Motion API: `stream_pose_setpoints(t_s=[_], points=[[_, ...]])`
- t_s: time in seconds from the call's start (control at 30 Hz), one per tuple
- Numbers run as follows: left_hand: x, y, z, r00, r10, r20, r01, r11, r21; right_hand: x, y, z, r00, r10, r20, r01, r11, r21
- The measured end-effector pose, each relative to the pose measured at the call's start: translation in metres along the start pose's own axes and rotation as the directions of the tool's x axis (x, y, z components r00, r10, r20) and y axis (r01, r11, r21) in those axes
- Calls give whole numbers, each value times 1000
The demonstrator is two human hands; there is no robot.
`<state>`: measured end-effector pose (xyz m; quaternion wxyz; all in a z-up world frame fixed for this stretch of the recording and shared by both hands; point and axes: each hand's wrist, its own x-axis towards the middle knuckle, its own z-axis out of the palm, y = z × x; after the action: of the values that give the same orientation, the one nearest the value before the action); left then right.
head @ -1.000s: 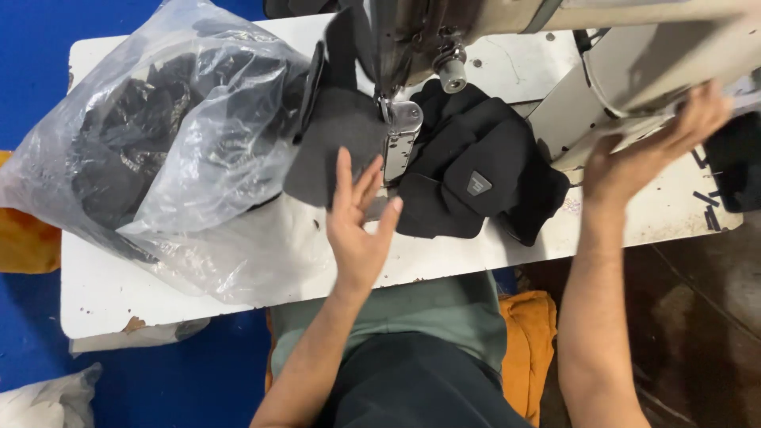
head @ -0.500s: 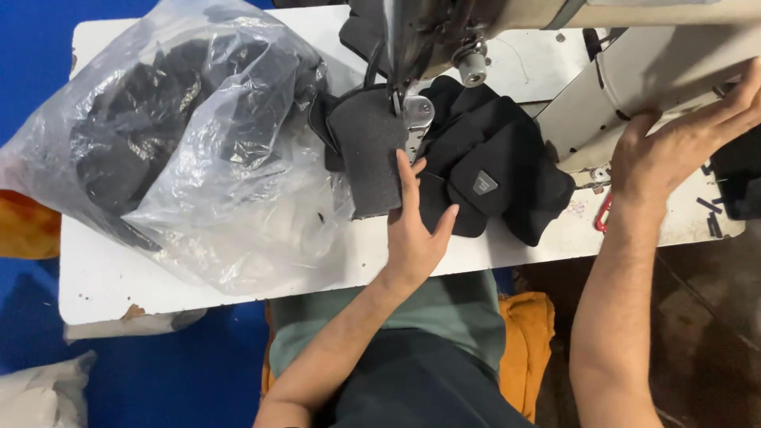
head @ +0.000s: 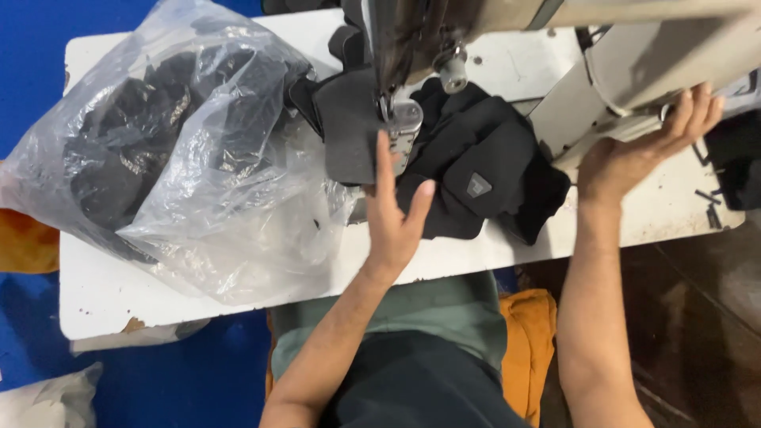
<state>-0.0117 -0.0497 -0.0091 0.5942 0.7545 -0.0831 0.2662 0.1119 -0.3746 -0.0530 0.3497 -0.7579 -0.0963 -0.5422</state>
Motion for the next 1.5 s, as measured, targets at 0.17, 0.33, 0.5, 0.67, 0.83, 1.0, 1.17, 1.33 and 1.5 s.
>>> stream_pose_setpoints(t_s=[0.17,0.33,0.5,0.67,0.83,1.0,1.17,1.33,1.5], points=[[48,-61,-36,978,-198,68,209,898,-387,12,-5,-58,972,-42,230,85,980,-180],[53,-38,-71,994,44,97,-37,996,-81,17,-150,-40,953,56,299,-58,998,-3],[-9,-48,-127,958,-254,135,107,752,650,-85,-258,22,539,36,841,-529,792,305],[74,-29,-214,992,2,123,-117,339,933,-133,-322,97,420,-374,827,-192,854,484],[138,2,-246,983,169,72,-111,236,965,-163,-347,105,187,-490,851,-174,836,520],[104,-69,-258,970,-219,106,-56,226,973,-147,-353,87,182,-463,867,-286,819,497],[42,-134,-267,963,-267,17,36,193,981,-136,-347,120,320,-410,854,-250,833,493],[18,-122,-255,970,-226,89,-66,108,992,-150,-322,146,473,-296,830,-206,879,430],[24,-152,-240,948,-28,316,-310,132,942,-181,-320,137,437,-206,876,-177,935,308]])
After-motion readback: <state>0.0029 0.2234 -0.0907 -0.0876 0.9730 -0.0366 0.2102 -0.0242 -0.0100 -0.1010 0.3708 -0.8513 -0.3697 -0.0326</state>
